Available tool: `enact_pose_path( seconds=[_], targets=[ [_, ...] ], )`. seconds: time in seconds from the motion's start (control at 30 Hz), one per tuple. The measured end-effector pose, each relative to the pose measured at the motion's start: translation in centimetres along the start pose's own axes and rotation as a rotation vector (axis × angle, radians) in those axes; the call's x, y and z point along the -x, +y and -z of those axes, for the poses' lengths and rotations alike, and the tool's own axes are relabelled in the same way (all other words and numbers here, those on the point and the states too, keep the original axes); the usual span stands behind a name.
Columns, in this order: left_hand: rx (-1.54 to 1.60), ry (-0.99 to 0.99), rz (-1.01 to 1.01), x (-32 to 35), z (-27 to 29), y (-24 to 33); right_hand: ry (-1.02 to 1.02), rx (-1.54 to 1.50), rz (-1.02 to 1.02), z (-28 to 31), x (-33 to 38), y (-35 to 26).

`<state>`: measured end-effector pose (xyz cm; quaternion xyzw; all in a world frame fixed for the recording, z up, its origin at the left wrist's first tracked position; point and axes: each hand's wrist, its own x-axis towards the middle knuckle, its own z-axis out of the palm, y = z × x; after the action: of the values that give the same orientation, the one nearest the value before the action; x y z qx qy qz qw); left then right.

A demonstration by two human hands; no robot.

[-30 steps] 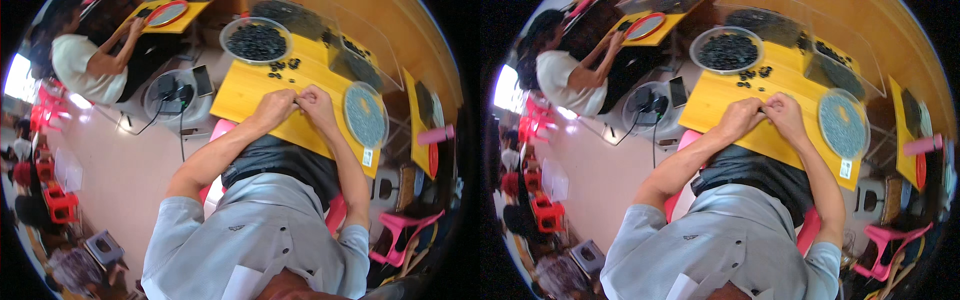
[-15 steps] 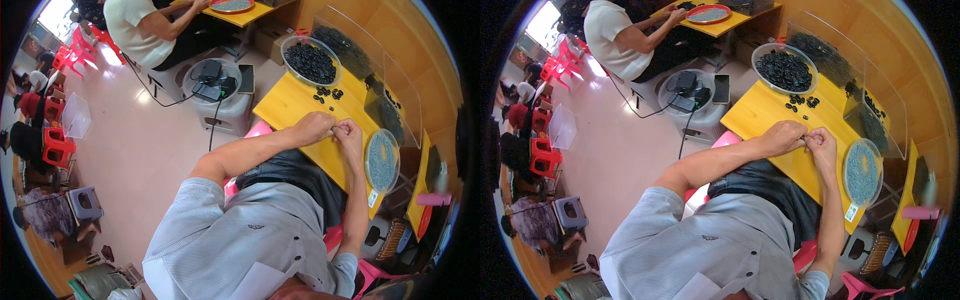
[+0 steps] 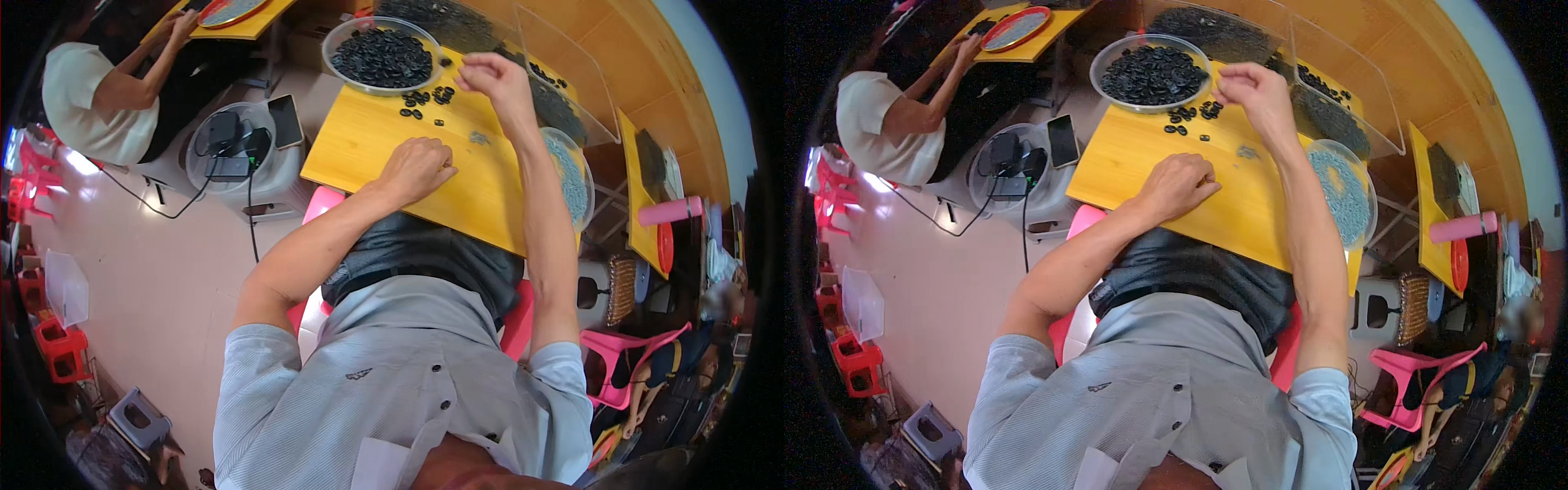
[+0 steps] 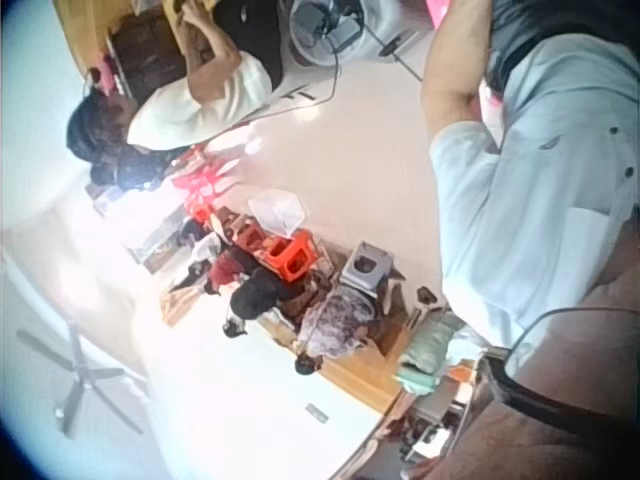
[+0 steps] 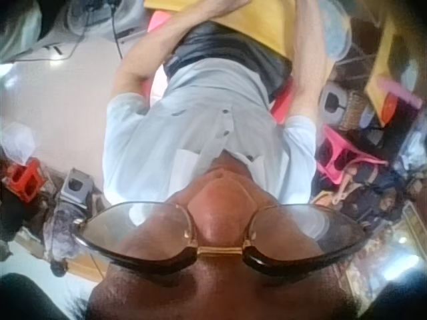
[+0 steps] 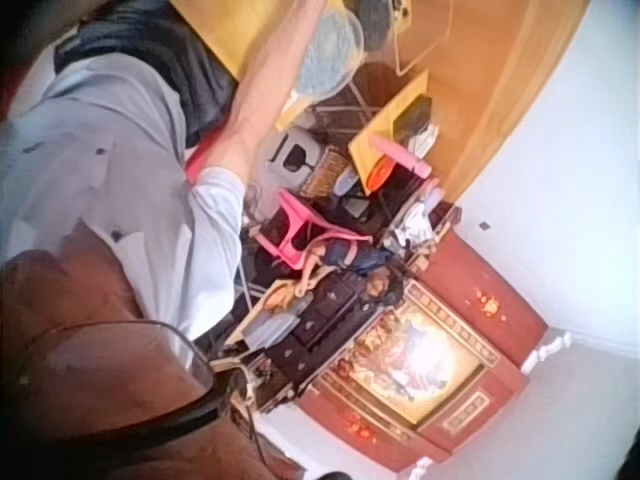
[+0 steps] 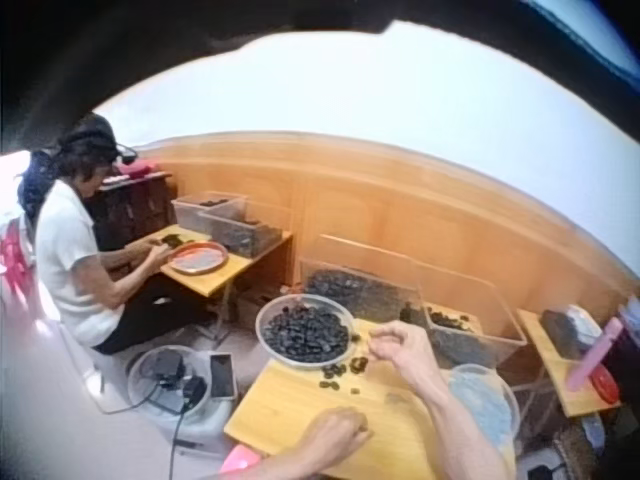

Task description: The person assembles plastic clips by picking up small pins from a dish and inserting them into the holes of black plastic components by hand.

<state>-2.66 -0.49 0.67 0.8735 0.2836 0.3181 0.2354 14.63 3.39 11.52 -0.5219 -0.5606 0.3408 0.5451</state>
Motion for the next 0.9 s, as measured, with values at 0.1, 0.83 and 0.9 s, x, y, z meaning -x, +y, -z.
enact_pose_path(
  seconds=[0.1,0.83,0.9],
  targets=[
    [-0.006,-0.021,-0.074,0.2,0.1,0.2,-0.070,0.372,-0.018,0.1,-0.9,1.5],
    [0.339,0.108,0.261,-0.1,0.2,0.1,-0.134,0.673,0.002,1.4,5.0,5.5],
    [0.682,0.206,0.390,-0.6,0.0,-0.5,-0.106,0.554,-0.068,2.1,5.9,5.2]
  ],
)
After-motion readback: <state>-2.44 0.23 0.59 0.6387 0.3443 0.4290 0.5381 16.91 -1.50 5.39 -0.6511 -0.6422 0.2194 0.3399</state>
